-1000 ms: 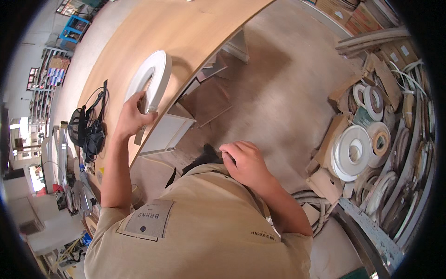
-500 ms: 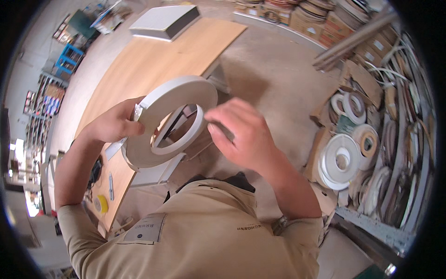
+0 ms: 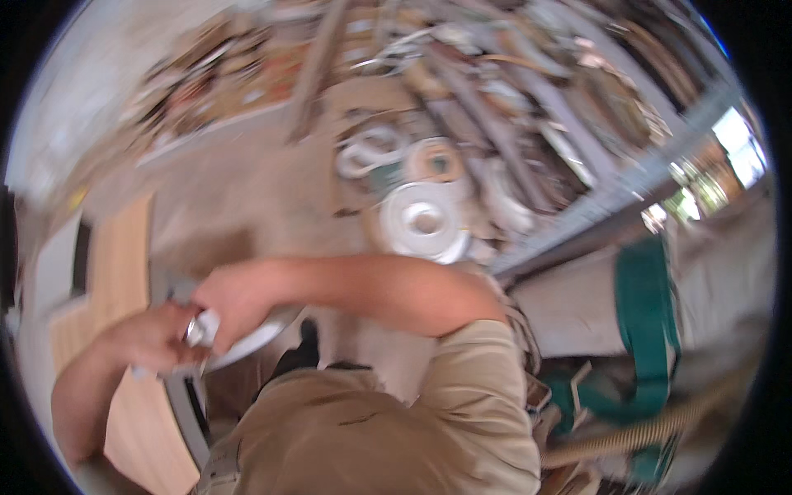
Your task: The person assembles circular wooden parts by applying yellow tape to a white ring and then to a brown ring. They use a utility knife to cut tape and trim edges, then place the finished brown ring onto a shelf.
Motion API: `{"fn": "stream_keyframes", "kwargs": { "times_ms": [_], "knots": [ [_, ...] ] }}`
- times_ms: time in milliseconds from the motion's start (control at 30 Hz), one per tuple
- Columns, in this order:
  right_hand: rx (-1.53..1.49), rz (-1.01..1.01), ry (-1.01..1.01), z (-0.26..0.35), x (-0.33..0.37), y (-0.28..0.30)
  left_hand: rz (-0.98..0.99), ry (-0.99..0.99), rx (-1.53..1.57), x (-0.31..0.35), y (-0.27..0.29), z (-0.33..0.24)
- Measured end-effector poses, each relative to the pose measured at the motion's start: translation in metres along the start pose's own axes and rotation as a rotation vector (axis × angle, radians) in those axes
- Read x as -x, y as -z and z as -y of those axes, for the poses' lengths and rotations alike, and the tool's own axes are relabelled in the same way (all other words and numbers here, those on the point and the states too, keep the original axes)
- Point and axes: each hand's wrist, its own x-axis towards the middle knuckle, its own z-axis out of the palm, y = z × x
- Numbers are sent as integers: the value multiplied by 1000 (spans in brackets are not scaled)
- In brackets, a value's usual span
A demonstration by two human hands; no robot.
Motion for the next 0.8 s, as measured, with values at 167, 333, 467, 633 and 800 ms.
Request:
{"fn": "stream_keyframes", "kwargs": {
  "times_ms": [167,333,467,633,800],
  "knots": [
    [-124,-144,-173,-53,13,18,270,-21,-142,-85,53,26],
    [-193,-413,-305,-77,40,22,505,-257,116,-159,89,58],
    [-36,-514,-402,-92,69,23,703,-353,-36,-224,105,64],
    [-246,-565,-523,-127,118,46,918,-401,-21,-313,132,60],
    [-732,-462,-209,-185,179,65,1155,-478,-151,-384,161,3]
  ]
}}
